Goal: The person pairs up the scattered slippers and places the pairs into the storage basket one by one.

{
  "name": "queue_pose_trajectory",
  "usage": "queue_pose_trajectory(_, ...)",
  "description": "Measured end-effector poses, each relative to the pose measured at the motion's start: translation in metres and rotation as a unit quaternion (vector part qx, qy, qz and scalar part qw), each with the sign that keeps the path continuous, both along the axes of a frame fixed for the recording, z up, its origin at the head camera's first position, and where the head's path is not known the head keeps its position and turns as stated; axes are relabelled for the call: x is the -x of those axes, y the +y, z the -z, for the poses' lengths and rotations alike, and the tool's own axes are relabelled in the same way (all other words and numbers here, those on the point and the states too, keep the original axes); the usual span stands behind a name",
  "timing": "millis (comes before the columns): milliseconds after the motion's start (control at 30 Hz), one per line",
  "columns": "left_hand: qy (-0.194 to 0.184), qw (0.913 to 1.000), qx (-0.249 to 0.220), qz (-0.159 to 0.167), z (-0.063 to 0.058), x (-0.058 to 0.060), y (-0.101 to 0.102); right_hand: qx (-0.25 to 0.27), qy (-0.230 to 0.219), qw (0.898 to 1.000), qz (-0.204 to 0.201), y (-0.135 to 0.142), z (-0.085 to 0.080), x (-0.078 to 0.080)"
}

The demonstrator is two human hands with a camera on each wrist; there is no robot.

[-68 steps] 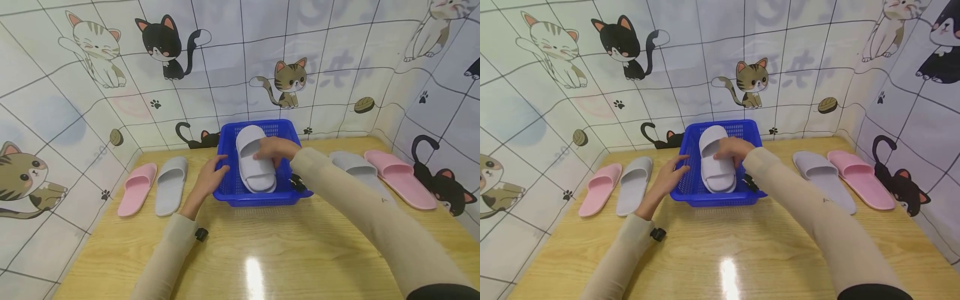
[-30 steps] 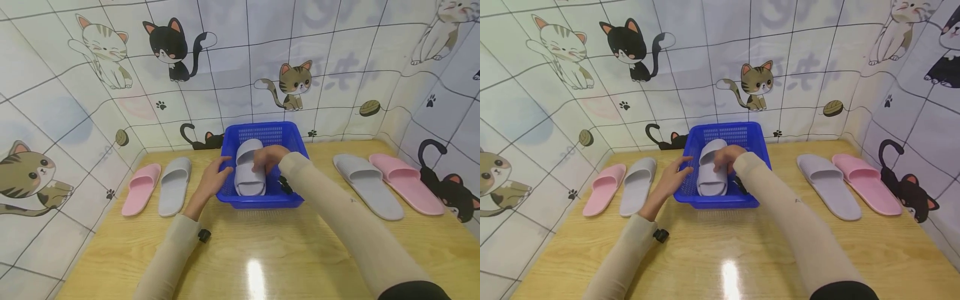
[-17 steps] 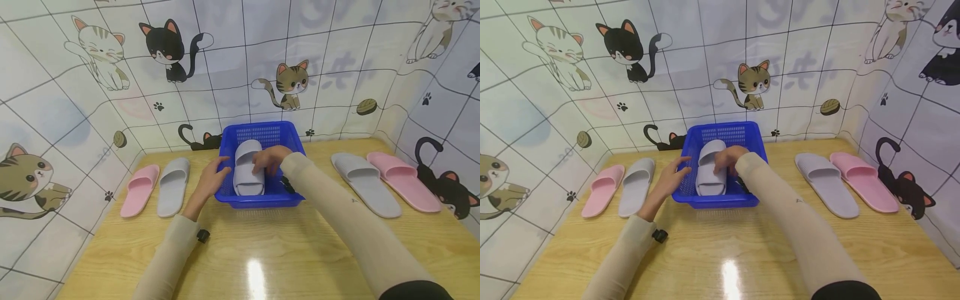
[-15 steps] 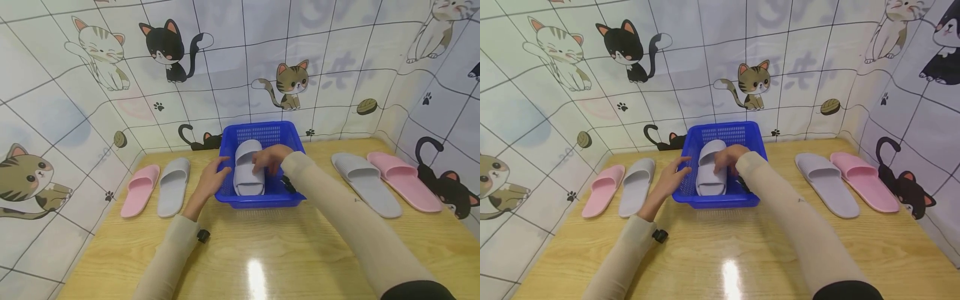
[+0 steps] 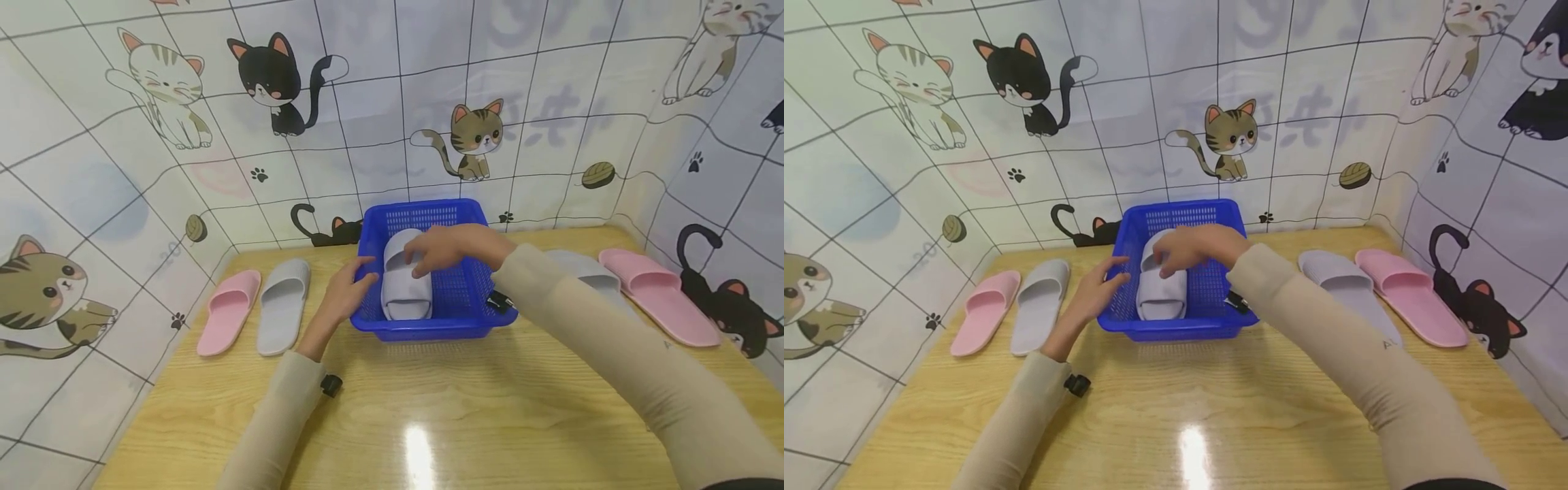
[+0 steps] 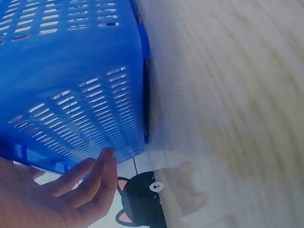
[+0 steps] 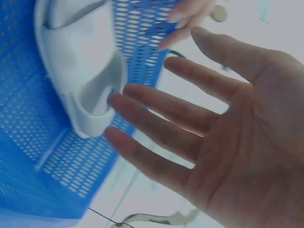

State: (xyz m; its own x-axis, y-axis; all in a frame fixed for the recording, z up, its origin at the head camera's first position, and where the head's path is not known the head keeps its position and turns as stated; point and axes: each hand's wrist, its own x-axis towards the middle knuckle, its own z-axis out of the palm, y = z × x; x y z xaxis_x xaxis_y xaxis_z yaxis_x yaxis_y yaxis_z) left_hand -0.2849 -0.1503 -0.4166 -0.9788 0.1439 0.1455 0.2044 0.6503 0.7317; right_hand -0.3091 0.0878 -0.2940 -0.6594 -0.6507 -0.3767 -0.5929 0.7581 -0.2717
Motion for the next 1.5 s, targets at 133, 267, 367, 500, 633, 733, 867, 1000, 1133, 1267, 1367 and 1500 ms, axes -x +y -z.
queue_pose_trajectory(133, -0.009, 0.9994, 0.031, 0.009, -0.003, 0.002, -0.005, 0.081, 0.059, 0.995, -0.011, 0.012, -0.007, -0.014)
queue_pose_trajectory(267, -0.016, 0.9977, 0.056, 0.035, -0.007, 0.003, -0.012, 0.166, 0.092, 0.982, 0.014, 0.03, -0.007, -0.027)
queue_pose_trajectory(367, -0.032, 0.9969, 0.052, 0.05, -0.011, 0.003, -0.018, 0.221, 0.131, 0.965, 0.048, 0.047, -0.002, -0.033)
queue_pose_trajectory(500, -0.058, 0.9972, 0.022, 0.041, -0.019, 0.001, -0.026, 0.296, 0.185, 0.931, 0.109, 0.074, 0.008, -0.036)
queue_pose_trajectory(633, -0.051, 0.9987, 0.001, 0.006, -0.028, -0.001, -0.038, 0.341, 0.221, 0.9, 0.157, 0.103, 0.017, -0.035)
queue_pose_trajectory(733, -0.038, 0.9991, 0.001, -0.022, -0.03, -0.003, -0.049, 0.33, 0.222, 0.9, 0.181, 0.123, 0.025, -0.033)
queue_pose_trajectory(867, -0.01, 0.9986, 0.035, -0.039, -0.026, -0.006, -0.068, 0.288, 0.213, 0.915, 0.186, 0.148, 0.036, -0.031)
queue_pose_trajectory(1000, 0.045, 0.9879, 0.143, -0.04, -0.024, -0.004, -0.094, 0.235, 0.213, 0.931, 0.18, 0.173, 0.048, -0.027)
queue_pose_trajectory(1133, 0.08, 0.9598, 0.267, -0.032, -0.029, 0.002, -0.12, 0.15, 0.239, 0.944, 0.171, 0.199, 0.062, -0.019)
queue_pose_trajectory(1267, 0.109, 0.9216, 0.372, 0.003, -0.036, 0.014, -0.148, 0.066, 0.276, 0.947, 0.15, 0.224, 0.071, -0.011)
queue_pose_trajectory(1367, 0.143, 0.8888, 0.432, 0.051, -0.04, 0.024, -0.168, 0.008, 0.318, 0.941, 0.113, 0.239, 0.072, -0.006)
queue_pose_trajectory(1500, 0.175, 0.85, 0.487, 0.1, -0.04, 0.033, -0.187, -0.061, 0.372, 0.925, 0.05, 0.257, 0.072, 0.002)
